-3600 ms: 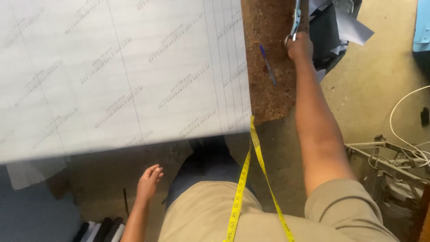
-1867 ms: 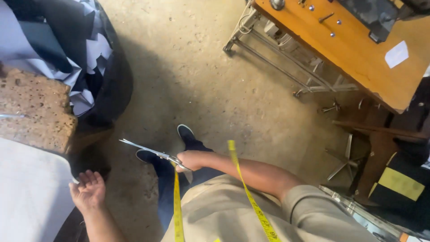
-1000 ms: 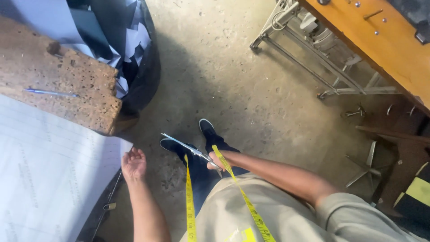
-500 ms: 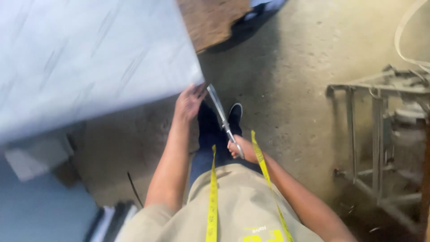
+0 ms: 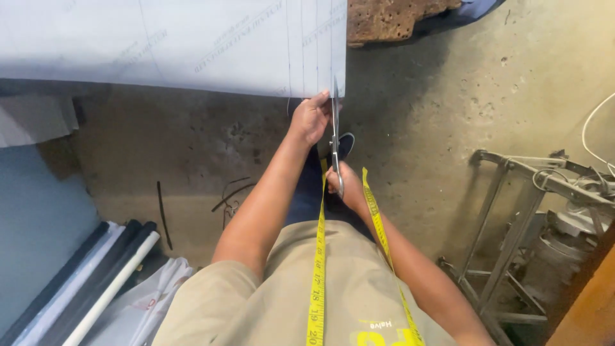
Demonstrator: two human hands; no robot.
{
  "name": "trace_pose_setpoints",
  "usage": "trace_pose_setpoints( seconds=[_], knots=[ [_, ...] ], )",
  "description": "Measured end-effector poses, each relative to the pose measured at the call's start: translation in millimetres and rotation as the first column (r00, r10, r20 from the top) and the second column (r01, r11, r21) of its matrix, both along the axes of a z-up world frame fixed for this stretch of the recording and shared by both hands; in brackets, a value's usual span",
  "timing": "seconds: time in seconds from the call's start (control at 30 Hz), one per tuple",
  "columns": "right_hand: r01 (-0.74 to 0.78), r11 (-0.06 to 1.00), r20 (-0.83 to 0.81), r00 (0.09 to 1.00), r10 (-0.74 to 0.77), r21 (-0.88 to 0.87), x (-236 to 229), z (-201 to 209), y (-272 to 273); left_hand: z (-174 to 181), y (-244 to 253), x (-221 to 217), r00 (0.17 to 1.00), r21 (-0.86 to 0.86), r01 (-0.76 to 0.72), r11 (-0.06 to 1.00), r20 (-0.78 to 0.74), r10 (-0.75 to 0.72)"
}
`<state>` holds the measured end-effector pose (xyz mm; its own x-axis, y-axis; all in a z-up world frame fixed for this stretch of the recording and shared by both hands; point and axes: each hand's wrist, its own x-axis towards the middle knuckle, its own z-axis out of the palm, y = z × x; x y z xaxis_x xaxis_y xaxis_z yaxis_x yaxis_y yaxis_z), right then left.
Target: The person uses large shears to cut a long sheet of white material laid out on a workbench. They hold the material steady with one hand while cutting along a marked line with the other, eventually separating a strip from the main sheet.
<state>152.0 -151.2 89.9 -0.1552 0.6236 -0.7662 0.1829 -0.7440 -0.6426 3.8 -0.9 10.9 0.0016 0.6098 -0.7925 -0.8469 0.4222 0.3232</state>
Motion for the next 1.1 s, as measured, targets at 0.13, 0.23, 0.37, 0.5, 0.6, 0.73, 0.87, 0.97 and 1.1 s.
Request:
trace_pose_setpoints(
  seconds=[0.13, 0.23, 0.37, 0.5, 0.6, 0.73, 0.87, 0.97, 1.1],
  knots=[
    [-0.033, 0.999, 0.052, 0.998, 0.032, 0.008, -11, 13, 17, -1, -2, 3, 1.0, -0.021, -0.022, 1.0, 0.015, 0.023],
    [-0.005, 1.0, 0.06, 0.998, 0.005, -0.003, -17, 14, 22, 4, -1, 3, 0.998, -0.025, -0.036, 0.999, 0.051, 0.037],
    [-0.025, 1.0, 0.093, 0.995, 0.025, -0.005, -19, 11, 26, 9, -1, 1, 0.993, -0.036, -0.067, 0.997, 0.091, 0.07],
    [-0.03, 1.0, 0.11, 0.993, 0.03, -0.006, -21, 21, 32, 17, 1, -1, 0.995, -0.042, -0.046, 0.998, 0.092, 0.05],
    [-0.022, 1.0, 0.109, 0.994, 0.023, -0.008, -23, 18, 31, 6, 1, -1, 0.994, -0.042, -0.041, 0.998, 0.096, 0.044],
    [-0.042, 0.999, 0.123, 0.992, 0.04, 0.01, -23, 21, 34, 20, 2, -2, 0.994, -0.049, -0.055, 0.997, 0.096, 0.06],
    [-0.06, 0.998, 0.15, 0.987, 0.057, 0.013, -25, 28, 37, 33, 6, -4, 0.993, -0.072, -0.038, 0.997, 0.104, 0.046],
    [-0.045, 0.999, 0.166, 0.985, 0.043, 0.006, -26, 31, 35, 30, 5, -3, 0.995, -0.073, -0.011, 0.997, 0.101, 0.018],
    [-0.045, 0.999, 0.191, 0.981, 0.04, 0.026, -27, 32, 35, 30, 5, -5, 0.995, -0.079, 0.021, 0.997, 0.101, -0.013]
  ],
)
